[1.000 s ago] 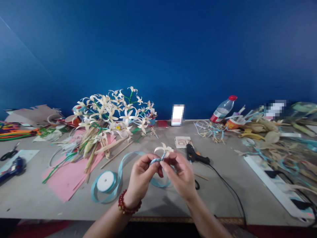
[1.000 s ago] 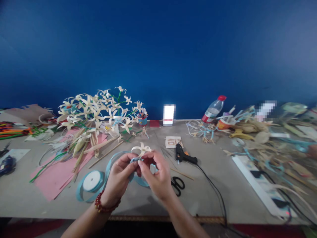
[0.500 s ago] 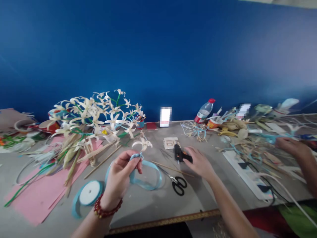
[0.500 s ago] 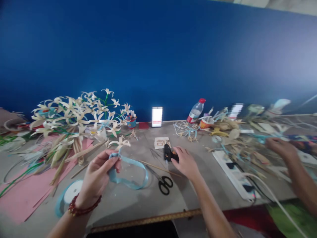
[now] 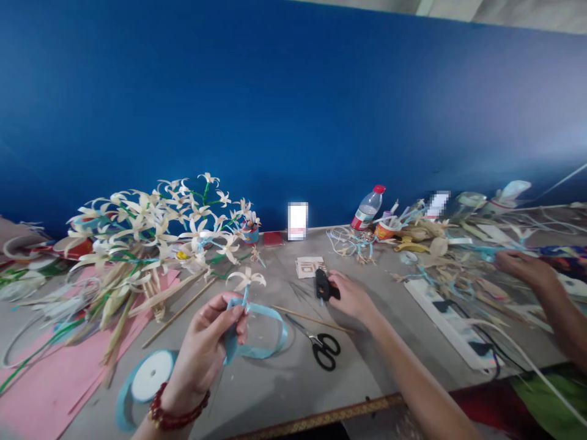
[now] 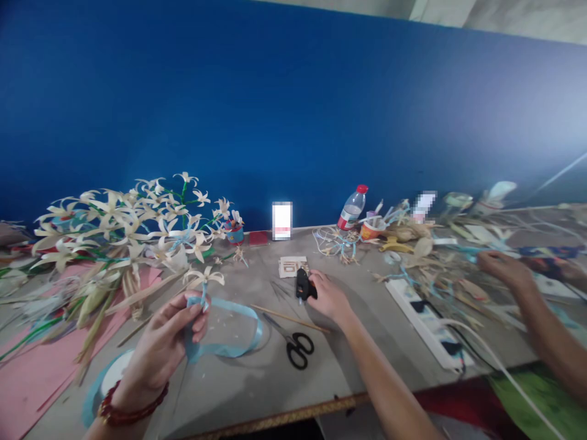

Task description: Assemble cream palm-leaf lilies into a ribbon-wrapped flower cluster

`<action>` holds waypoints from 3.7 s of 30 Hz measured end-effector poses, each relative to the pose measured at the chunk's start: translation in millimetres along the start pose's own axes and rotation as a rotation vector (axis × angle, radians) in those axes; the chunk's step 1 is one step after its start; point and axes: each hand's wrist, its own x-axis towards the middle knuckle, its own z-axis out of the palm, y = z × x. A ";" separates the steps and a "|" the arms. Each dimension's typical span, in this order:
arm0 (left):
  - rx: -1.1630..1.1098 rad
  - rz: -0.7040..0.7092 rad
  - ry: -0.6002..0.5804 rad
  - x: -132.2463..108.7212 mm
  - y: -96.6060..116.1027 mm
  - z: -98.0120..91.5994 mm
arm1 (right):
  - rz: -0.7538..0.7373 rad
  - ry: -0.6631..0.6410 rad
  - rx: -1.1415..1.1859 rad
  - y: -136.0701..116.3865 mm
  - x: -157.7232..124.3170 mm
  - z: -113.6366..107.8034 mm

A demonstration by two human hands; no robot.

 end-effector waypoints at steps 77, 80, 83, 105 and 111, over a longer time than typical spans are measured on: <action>-0.004 0.051 -0.147 13.7 -33.1 21.9 | -0.374 0.274 0.441 -146.1 -70.1 -61.5; 0.000 0.049 -0.145 13.7 -33.5 21.6 | -0.373 0.283 0.432 -146.2 -69.6 -61.8; -0.004 0.046 -0.144 13.4 -33.6 21.5 | -0.381 0.288 0.412 -146.7 -69.0 -62.1; -0.013 0.044 -0.139 15.1 -32.9 21.5 | -0.390 0.307 0.423 -147.2 -67.1 -61.3; -0.015 0.040 -0.135 14.3 -32.9 21.5 | -0.410 0.314 0.395 -147.9 -66.9 -62.5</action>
